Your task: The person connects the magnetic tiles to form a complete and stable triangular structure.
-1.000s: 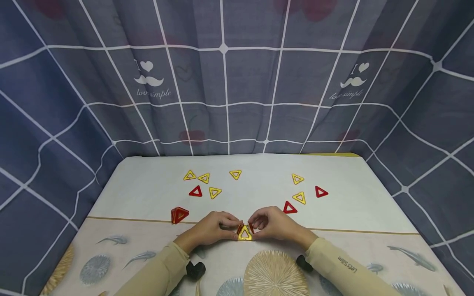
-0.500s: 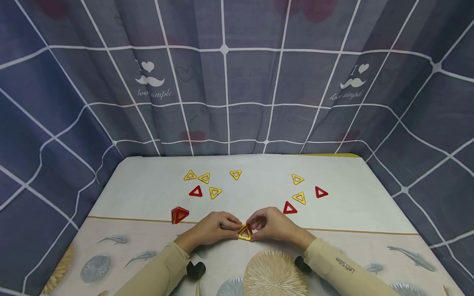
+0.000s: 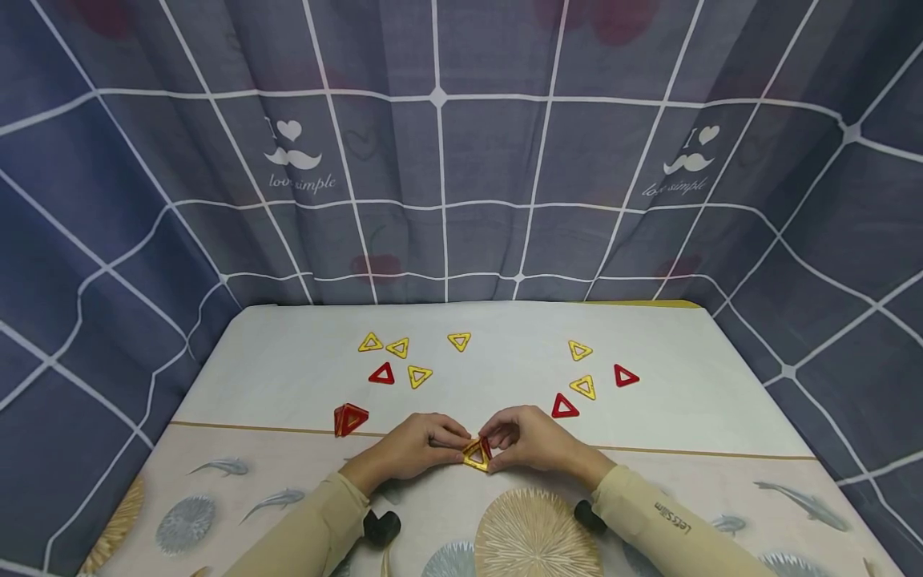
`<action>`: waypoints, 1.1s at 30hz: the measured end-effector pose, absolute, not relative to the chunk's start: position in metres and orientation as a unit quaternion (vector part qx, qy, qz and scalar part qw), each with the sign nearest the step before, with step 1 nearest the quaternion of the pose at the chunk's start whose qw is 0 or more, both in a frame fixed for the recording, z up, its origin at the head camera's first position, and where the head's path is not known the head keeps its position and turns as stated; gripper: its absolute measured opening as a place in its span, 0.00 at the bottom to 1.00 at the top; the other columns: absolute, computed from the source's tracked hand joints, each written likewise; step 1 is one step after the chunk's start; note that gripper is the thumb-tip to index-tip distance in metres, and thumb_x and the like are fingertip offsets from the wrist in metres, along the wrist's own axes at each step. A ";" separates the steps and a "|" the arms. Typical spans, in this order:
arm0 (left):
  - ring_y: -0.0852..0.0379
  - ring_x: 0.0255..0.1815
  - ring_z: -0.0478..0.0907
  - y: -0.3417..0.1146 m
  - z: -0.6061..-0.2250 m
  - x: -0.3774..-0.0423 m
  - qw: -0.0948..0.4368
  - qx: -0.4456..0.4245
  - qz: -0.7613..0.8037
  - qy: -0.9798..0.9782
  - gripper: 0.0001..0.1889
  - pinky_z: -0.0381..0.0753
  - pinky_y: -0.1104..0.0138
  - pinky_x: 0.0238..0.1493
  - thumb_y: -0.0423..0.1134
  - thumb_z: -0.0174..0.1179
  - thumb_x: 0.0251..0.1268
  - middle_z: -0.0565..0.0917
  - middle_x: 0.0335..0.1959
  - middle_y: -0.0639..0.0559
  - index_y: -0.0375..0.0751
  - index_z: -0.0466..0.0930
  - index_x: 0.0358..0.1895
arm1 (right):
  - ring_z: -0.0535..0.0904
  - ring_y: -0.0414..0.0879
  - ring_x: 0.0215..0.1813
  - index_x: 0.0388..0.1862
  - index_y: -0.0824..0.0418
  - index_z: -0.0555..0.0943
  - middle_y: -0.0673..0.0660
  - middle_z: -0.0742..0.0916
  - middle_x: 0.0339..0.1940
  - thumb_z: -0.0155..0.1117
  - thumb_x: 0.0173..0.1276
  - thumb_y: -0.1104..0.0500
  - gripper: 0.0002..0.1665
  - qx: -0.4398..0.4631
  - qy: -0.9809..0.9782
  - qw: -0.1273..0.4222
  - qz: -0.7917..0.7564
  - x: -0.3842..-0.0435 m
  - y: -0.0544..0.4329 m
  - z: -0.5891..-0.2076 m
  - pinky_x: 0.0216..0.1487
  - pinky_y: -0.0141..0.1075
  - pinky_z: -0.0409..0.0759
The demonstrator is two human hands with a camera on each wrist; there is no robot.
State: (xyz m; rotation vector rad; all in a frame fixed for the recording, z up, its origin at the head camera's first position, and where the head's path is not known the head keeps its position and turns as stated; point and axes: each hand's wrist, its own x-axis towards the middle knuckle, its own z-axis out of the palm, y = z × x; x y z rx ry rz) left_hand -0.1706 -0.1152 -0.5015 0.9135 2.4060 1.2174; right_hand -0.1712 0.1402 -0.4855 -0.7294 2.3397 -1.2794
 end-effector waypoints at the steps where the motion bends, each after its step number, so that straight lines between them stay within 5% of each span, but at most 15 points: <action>1: 0.65 0.52 0.78 -0.115 -0.501 -0.171 0.147 0.317 0.423 0.836 0.11 0.76 0.63 0.56 0.40 0.70 0.65 0.84 0.48 0.66 0.48 0.90 0.50 | 0.83 0.45 0.38 0.46 0.57 0.87 0.49 0.87 0.36 0.85 0.50 0.61 0.23 -0.260 0.831 0.187 -0.454 -0.171 0.140 -0.485 0.41 0.33 0.81; 18: 0.65 0.50 0.77 -0.116 -0.501 -0.169 0.138 0.321 0.419 0.838 0.12 0.76 0.64 0.54 0.34 0.65 0.69 0.82 0.47 0.64 0.47 0.89 0.53 | 0.82 0.43 0.37 0.45 0.54 0.87 0.47 0.87 0.35 0.85 0.49 0.59 0.23 -0.260 0.835 0.183 -0.449 -0.171 0.139 -0.486 0.40 0.33 0.81; 33: 0.66 0.44 0.79 -0.114 -0.500 -0.168 0.123 0.304 0.425 0.844 0.05 0.78 0.62 0.52 0.37 0.66 0.68 0.85 0.40 0.61 0.50 0.86 0.43 | 0.78 0.38 0.32 0.35 0.54 0.86 0.49 0.84 0.30 0.84 0.52 0.57 0.14 -0.293 0.834 0.165 -0.437 -0.170 0.139 -0.487 0.36 0.32 0.79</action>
